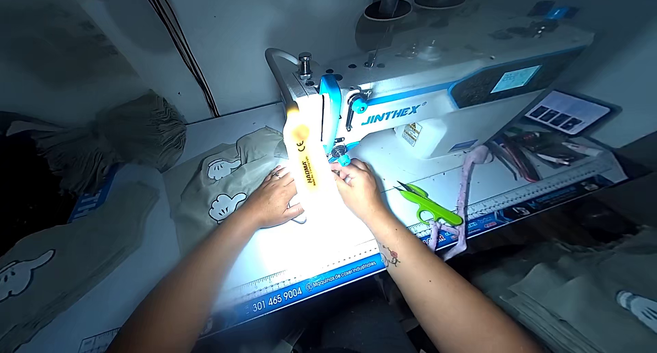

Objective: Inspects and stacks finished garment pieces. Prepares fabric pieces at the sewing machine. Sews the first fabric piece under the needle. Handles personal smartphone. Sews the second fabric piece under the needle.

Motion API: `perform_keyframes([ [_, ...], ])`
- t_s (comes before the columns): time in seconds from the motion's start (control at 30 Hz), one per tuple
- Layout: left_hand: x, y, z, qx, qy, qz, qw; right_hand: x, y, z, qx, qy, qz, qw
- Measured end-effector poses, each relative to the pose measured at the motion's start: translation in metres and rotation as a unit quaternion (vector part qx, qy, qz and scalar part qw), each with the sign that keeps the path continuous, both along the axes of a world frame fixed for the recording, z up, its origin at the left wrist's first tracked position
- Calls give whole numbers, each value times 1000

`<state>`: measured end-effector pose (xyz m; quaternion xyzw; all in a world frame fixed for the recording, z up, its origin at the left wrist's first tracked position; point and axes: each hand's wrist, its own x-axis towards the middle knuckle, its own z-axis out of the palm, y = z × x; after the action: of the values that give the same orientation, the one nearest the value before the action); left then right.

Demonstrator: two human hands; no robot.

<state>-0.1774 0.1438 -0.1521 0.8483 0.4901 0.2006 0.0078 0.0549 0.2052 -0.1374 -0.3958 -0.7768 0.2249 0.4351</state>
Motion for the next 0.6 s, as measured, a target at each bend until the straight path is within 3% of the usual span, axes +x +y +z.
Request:
perform_keyframes([
  [0.33, -3, 11, -4, 6, -7, 18, 1000, -12, 8, 14, -93, 42, -53, 993],
  [0.6, 6, -5, 17, -56, -5, 21, 998, -6, 1, 5, -15, 22, -33, 999],
])
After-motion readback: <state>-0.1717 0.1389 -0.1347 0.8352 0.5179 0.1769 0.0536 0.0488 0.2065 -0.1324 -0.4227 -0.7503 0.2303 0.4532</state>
